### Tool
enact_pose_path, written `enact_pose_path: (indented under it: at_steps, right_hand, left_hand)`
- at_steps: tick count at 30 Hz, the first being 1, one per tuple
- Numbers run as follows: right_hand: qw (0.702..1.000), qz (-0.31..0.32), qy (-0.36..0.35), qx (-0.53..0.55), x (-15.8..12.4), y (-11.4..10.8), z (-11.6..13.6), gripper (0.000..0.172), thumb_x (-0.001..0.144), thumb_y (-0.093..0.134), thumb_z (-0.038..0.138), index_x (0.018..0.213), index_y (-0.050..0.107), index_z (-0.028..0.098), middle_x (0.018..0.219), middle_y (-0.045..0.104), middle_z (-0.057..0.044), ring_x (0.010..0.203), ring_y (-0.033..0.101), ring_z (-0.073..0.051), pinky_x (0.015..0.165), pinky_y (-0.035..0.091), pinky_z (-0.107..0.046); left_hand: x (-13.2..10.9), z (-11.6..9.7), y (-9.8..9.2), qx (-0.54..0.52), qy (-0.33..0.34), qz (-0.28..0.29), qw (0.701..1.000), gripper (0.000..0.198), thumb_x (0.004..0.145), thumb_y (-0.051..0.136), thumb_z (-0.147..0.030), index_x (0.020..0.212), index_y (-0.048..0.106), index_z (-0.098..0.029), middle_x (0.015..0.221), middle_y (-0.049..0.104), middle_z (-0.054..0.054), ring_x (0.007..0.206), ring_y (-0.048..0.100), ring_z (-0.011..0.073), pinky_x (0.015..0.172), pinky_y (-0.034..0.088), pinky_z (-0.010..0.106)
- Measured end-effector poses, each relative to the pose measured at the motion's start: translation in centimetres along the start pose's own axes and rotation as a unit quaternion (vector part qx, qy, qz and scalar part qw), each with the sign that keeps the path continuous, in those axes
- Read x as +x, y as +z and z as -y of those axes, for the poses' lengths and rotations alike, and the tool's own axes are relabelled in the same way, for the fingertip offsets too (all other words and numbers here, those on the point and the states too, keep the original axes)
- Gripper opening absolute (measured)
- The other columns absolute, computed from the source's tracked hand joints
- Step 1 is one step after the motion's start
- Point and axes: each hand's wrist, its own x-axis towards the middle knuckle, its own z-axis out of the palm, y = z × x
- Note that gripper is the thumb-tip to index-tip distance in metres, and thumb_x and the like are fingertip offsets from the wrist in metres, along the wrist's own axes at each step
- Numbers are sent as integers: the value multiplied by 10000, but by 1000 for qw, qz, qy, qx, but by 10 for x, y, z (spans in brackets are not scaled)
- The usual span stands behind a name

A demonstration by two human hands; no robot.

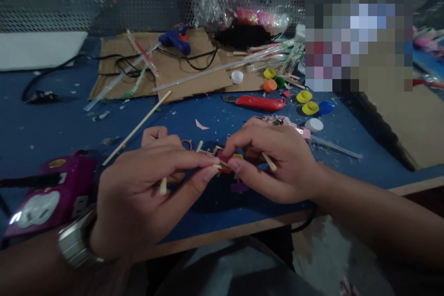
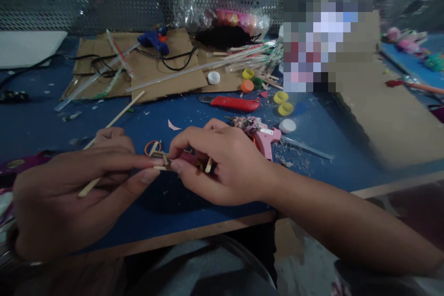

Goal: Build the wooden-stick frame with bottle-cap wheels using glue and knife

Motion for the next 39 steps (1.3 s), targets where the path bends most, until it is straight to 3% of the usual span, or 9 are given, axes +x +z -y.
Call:
enact_pose_path:
  at_steps: [5, 13, 17, 20, 26, 29, 32, 34, 39]
  right_hand:
    - [999, 7, -34, 19, 0, 5, -2, 27, 1006, 701, 201, 992, 678, 201, 681, 691, 73, 597, 591, -82, 803, 494, -294]
    - [999, 29, -38, 10, 2, 5, -2, 96, 936, 651, 133, 933, 600, 214, 719, 695, 73, 644, 617, -81, 751, 480, -256]
    - [999, 30, -9, 14, 2, 0, -1, 51, 1009, 668, 227, 988, 627, 205, 743, 682, 64, 623, 598, -78, 728, 471, -258]
    - [999, 41, -13, -2, 1, 0, -3, 162, 1021, 752, 323, 1082, 681, 191, 715, 653, 77, 636, 597, -85, 736, 463, -259]
    - [998, 42, -31, -33, 0, 4, -8, 47, 1002, 737, 198, 985, 697, 180, 681, 641, 83, 643, 590, -75, 776, 456, -248]
    - [998, 40, -18, -41, 1, 3, -8, 34, 1006, 743, 196, 1000, 713, 183, 681, 662, 80, 660, 607, -80, 753, 453, -243]
    - [999, 40, -12, -35, 1, 2, -8, 33, 1022, 749, 206, 1006, 723, 193, 742, 736, 66, 662, 621, -80, 728, 448, -249]
    - [999, 45, -15, -23, 0, 3, -9, 47, 1025, 763, 218, 994, 731, 204, 769, 769, 60, 653, 629, -83, 747, 452, -266]
    - [995, 91, -31, 33, -3, 9, -11, 107, 1026, 806, 272, 947, 754, 223, 802, 820, 56, 667, 679, -92, 838, 443, -312]
  left_hand:
    - [2, -1, 0, 8, 8, 8, 1000, 168, 988, 762, -153, 1051, 777, -309, 727, 701, -62, 670, 627, 151, 793, 480, 432]
    - [2, 1, 0, 10, 28, 20, 999, 154, 988, 753, -138, 1015, 760, -290, 771, 742, -65, 664, 623, 146, 813, 438, 438]
    - [3, 0, -1, 13, 24, 18, 999, 134, 993, 753, -153, 1002, 769, -286, 708, 683, -62, 658, 607, 154, 816, 437, 438]
    - [3, 2, 0, 15, 14, 18, 1000, 111, 1000, 757, -182, 964, 774, -286, 658, 632, -65, 638, 588, 155, 815, 428, 434]
    - [2, 4, 2, 20, 8, 11, 1000, 64, 1000, 774, -242, 1037, 774, -294, 655, 595, -75, 626, 567, 143, 830, 431, 418]
    - [-3, 6, 1, 7, -31, 16, 999, 220, 999, 739, -289, 1218, 751, -272, 788, 669, -38, 703, 604, 169, 864, 466, 417]
    - [-8, 10, 0, -52, -93, 19, 994, 357, 1080, 554, -257, 1403, 702, -301, 1109, 756, 23, 924, 675, 202, 878, 505, 386]
    - [-9, 12, 2, -87, -91, 1, 992, 369, 1129, 451, -230, 1334, 741, -331, 1213, 779, 11, 1046, 690, 203, 922, 513, 369]
    - [-2, 12, 5, -41, -78, 3, 996, 328, 1150, 453, -225, 1270, 752, -287, 1109, 799, 2, 955, 724, 187, 928, 520, 369]
